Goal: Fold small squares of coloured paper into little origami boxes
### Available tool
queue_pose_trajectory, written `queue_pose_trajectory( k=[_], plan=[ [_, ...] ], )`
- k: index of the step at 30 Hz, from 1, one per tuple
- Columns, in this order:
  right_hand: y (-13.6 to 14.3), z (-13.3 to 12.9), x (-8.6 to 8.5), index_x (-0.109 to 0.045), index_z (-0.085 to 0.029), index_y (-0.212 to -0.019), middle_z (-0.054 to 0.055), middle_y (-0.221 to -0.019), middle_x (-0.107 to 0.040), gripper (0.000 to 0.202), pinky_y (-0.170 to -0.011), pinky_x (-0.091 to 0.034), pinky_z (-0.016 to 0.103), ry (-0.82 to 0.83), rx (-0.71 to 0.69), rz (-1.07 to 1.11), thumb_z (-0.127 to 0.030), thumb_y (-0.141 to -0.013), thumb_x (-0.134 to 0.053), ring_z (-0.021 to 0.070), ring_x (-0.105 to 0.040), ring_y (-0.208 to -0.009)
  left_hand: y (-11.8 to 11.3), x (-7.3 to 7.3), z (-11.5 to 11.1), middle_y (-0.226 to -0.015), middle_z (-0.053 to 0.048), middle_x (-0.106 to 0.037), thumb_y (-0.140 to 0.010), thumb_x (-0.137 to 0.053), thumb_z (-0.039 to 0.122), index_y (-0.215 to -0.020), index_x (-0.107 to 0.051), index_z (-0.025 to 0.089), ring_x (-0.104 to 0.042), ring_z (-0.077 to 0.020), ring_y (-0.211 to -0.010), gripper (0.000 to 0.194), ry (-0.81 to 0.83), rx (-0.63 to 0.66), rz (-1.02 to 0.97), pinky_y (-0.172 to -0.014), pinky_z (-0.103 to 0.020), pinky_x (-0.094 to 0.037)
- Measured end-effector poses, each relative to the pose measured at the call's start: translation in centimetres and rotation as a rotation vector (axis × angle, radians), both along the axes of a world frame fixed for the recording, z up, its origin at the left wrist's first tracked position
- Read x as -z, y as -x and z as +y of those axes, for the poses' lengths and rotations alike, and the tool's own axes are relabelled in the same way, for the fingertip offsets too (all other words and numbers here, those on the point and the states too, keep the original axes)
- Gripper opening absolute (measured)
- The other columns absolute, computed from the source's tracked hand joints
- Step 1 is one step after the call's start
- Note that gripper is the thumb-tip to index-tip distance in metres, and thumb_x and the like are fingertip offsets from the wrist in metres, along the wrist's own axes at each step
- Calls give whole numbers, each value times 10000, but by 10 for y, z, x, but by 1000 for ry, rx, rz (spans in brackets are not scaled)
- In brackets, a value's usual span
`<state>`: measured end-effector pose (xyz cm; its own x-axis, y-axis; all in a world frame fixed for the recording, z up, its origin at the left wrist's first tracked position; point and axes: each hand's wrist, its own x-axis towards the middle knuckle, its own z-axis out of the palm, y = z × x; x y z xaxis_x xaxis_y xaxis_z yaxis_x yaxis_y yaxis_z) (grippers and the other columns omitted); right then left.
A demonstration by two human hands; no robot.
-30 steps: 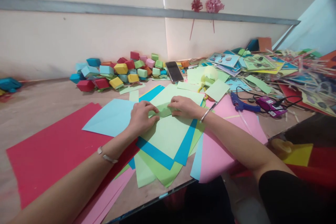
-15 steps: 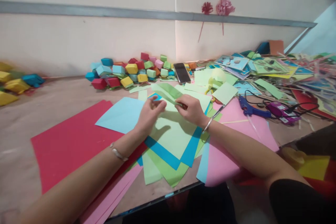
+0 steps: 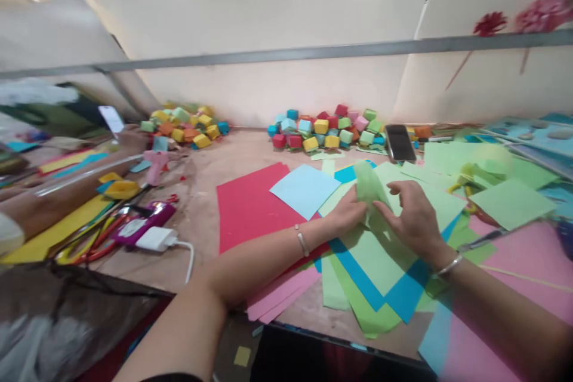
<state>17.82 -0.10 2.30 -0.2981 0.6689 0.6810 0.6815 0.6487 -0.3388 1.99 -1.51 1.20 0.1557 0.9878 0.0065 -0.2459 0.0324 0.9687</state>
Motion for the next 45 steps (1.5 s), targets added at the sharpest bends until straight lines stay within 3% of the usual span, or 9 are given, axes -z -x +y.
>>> queue_pose_trajectory(
  k=[3, 8, 14, 20, 26, 31, 35, 38, 45],
  plan=[
    [0, 0, -2, -583, -231, -833, 50, -719, -616, 233, -603, -416, 324, 129, -9, -22, -439, -903, -504, 199, -552, -627, 1, 2, -2, -804, -30, -624, -773, -703, 351, -928, -598, 188, -586, -165, -706, 248, -53, 49, 129, -664, -302, -504],
    [-4, 1, -7, -561, -236, -732, 16, -596, -598, 275, -533, -376, 297, 268, -24, 3, -480, -855, -531, 169, -524, -520, 3, 0, -1, -795, -27, -609, -781, -727, 440, -812, -605, 186, -558, -153, -737, 284, -44, 2, 207, -692, -281, -499],
    [-9, 3, -10, -655, -198, -790, 31, -674, -675, 256, -575, -435, 279, 467, -24, 61, -415, -797, -519, 171, -596, -585, 0, 1, 3, -658, 8, -534, -798, -579, 262, -717, -529, 173, -518, -126, -586, 130, 152, -53, 78, -530, -240, -438],
    [-8, 5, -9, -515, -217, -626, -13, -534, -536, 253, -496, -353, 259, 462, 28, 29, -442, -730, -566, 137, -479, -502, -2, 2, -1, -619, -2, -556, -729, -610, 153, -666, -560, 149, -520, -114, -540, 80, 182, -7, 93, -515, -231, -427],
    [-7, 4, -7, -346, -234, -559, -48, -474, -393, 431, -472, -294, 249, 396, 39, -5, -537, -735, -597, 112, -386, -473, -1, 4, -4, -665, -7, -585, -805, -637, 263, -701, -591, 154, -547, -123, -602, 157, 79, 4, 276, -595, -247, -465],
    [-6, 5, -4, -390, -233, -578, -46, -482, -410, 416, -488, -312, 255, 393, 3, 18, -544, -757, -601, 120, -399, -476, 1, 4, -1, -665, -25, -608, -810, -652, 348, -691, -595, 167, -577, -159, -622, 224, 45, -140, 390, -600, -275, -499],
    [-4, 1, -6, -581, -209, -801, -21, -588, -557, 232, -556, -386, 262, 387, 14, 151, -436, -761, -607, 139, -495, -524, 0, 1, -1, -691, -49, -657, -781, -670, 316, -706, -625, 158, -612, -177, -645, 180, 40, -209, 383, -554, -253, -493],
    [-2, -2, -8, -611, -198, -879, -34, -586, -546, 197, -563, -385, 254, 437, -29, 215, -364, -776, -583, 129, -491, -527, 0, 0, -4, -764, -57, -701, -748, -691, 347, -807, -652, 159, -642, -193, -690, 201, 27, -207, 326, -562, -252, -506],
    [0, 2, -1, -621, -192, -773, -35, -610, -530, 121, -579, -390, 236, 509, -152, 325, -277, -773, -534, 112, -472, -569, 4, 2, -5, -702, -1, -666, -690, -719, 478, -846, -626, 170, -603, -162, -603, 357, 32, -200, 215, -535, -248, -466]
  ],
)
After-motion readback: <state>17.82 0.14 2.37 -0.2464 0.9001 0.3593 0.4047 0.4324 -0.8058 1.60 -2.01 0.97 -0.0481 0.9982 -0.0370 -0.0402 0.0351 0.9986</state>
